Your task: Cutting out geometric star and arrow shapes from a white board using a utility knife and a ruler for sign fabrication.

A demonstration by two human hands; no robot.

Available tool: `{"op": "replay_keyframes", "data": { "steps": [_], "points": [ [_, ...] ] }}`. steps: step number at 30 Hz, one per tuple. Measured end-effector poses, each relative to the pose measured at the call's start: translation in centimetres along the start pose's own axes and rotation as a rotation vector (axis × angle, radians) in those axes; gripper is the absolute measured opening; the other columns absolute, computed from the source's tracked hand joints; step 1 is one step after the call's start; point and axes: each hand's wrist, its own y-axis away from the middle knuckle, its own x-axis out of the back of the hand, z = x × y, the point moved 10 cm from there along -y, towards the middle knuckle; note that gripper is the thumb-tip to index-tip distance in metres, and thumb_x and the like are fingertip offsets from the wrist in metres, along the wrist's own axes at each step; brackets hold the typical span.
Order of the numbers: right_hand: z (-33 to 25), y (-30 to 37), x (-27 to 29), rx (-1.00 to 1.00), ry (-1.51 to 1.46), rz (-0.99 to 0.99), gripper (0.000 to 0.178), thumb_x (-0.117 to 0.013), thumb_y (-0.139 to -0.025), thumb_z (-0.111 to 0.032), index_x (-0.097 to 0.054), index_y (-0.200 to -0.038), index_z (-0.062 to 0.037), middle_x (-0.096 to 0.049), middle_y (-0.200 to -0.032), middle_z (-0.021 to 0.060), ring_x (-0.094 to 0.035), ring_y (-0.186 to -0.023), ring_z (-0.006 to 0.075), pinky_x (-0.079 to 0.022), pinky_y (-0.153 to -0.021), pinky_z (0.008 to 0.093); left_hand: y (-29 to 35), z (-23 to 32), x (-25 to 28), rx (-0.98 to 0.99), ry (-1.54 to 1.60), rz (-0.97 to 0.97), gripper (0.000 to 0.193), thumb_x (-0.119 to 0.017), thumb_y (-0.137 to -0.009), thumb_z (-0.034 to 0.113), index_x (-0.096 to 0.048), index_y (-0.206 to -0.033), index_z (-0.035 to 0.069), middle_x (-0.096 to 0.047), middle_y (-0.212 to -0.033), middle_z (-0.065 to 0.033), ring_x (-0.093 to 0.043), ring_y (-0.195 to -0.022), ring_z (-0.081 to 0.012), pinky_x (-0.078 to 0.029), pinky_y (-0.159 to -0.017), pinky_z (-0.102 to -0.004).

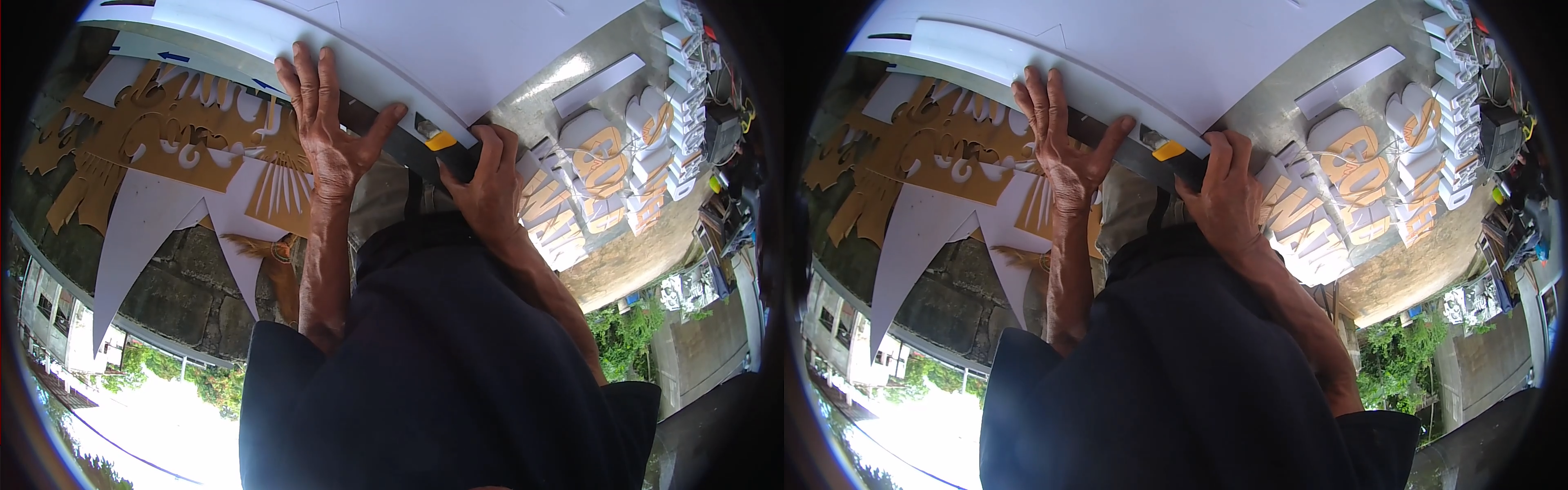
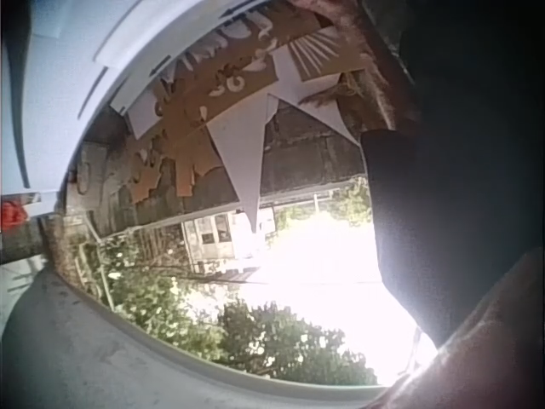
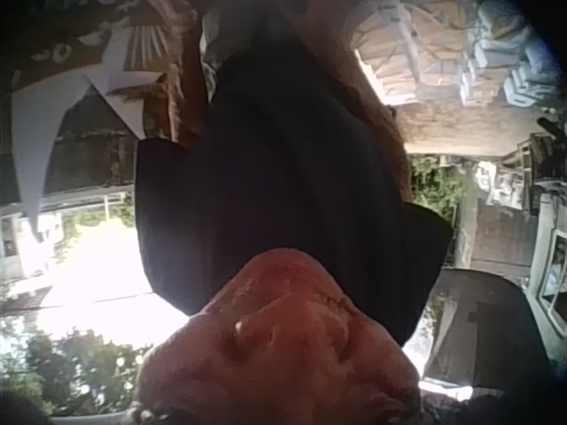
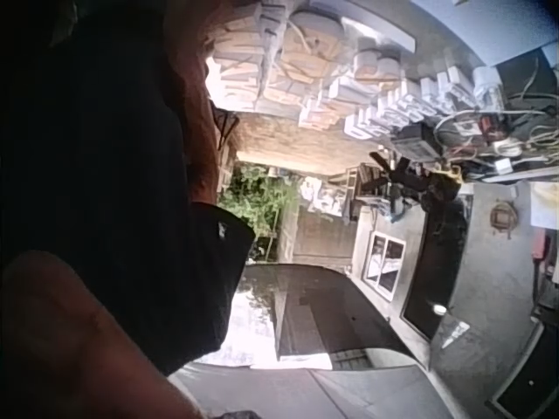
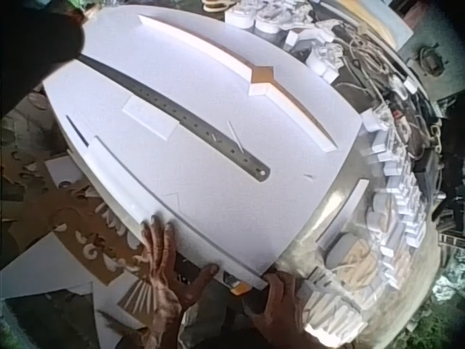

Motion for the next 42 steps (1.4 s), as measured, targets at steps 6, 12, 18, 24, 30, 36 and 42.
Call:
{"op": "replay_keyframes", "data": {
  "steps": [6, 12, 18, 24, 30, 36, 42],
  "points": [
    [0.37, -0.04, -0.03, -0.045, -0.005, -0.052, 0.074, -0.09, -0.073, -0.014, -0.047, -0.131, -0.0016, -0.05, -0.126, 0.0168, -0.07, -0.094, 0.0389, -0.06, -0.075, 0.0451, -0.06, 0.03, -0.17, -0.003, 0.011, 0.005, 0.107, -0.094, -0.07, 0.046, -0.045, -0.154, 0.001, -0.028, -0.167, -0.0258, -0.012, -0.155, -0.0544, -0.026, -0.122, -0.0641],
    [0.07, -0.06, -0.45, -0.021, -0.005, -0.072, 0.071, -0.089, -0.073, -0.013, -0.049, -0.13, -0.0022, -0.051, -0.125, 0.0166, -0.069, -0.094, 0.0391, -0.06, -0.074, 0.0454, -0.11, -0.08, 0.24, -0.003, -0.016, 0.003, 0.109, -0.094, -0.069, 0.047, -0.045, -0.154, 0.001, -0.028, -0.167, -0.0255, -0.013, -0.155, -0.0538, -0.027, -0.122, -0.0633],
    [0.0, -0.16, -0.13, -0.016, -0.002, -0.061, 0.069, -0.089, -0.073, -0.014, -0.05, -0.129, -0.0032, -0.052, -0.123, 0.0166, -0.069, -0.095, 0.0389, -0.06, -0.074, 0.0455, 0.04, -0.02, 0.06, 0.029, 0.016, -0.01, 0.109, -0.094, -0.069, 0.047, -0.044, -0.155, 0.002, -0.026, -0.168, -0.0255, -0.012, -0.156, -0.0521, -0.027, -0.123, -0.0601],
    [-0.33, -0.29, -0.35, -0.005, 0.017, -0.063, 0.068, -0.089, -0.074, -0.014, -0.05, -0.128, -0.0032, -0.052, -0.123, 0.0171, -0.069, -0.096, 0.0396, -0.06, -0.073, 0.0464, 0.28, -0.58, 0.21, 0.069, 0.022, -0.016, 0.108, -0.094, -0.069, 0.045, -0.044, -0.155, 0.002, -0.026, -0.168, -0.0257, -0.012, -0.156, -0.0516, -0.027, -0.123, -0.0598],
    [-0.19, -0.31, -0.17, -0.008, 0.013, -0.062, 0.067, -0.088, -0.074, -0.014, -0.049, -0.128, -0.003, -0.052, -0.122, 0.0175, -0.069, -0.094, 0.0403, -0.06, -0.073, 0.0472, 0.16, -0.26, 0.0, 0.043, 0.013, -0.021, 0.112, -0.094, -0.071, 0.047, -0.038, -0.159, 0.006, -0.024, -0.169, -0.0244, -0.01, -0.157, -0.0496, -0.026, -0.124, -0.0592],
    [-0.05, -0.3, -0.47, -0.019, 0.015, -0.074, 0.069, -0.088, -0.074, -0.014, -0.049, -0.128, -0.0024, -0.051, -0.123, 0.0174, -0.069, -0.093, 0.0402, -0.059, -0.072, 0.047, 0.21, -0.36, -0.05, 0.048, 0.013, -0.021, 0.112, -0.094, -0.071, 0.047, -0.038, -0.159, 0.005, -0.024, -0.169, -0.0244, -0.01, -0.157, -0.0497, -0.026, -0.124, -0.0591],
    [-0.12, -0.34, -0.42, -0.016, 0.012, -0.08, 0.071, -0.089, -0.072, -0.012, -0.049, -0.129, -0.0018, -0.051, -0.124, 0.0169, -0.069, -0.092, 0.0395, -0.059, -0.072, 0.0459, 0.17, -0.2, 0.07, 0.031, 0.026, -0.008, 0.111, -0.094, -0.072, 0.045, -0.038, -0.159, 0.005, -0.025, -0.168, -0.0242, -0.01, -0.157, -0.0499, -0.025, -0.124, -0.0598]
  ]
}}
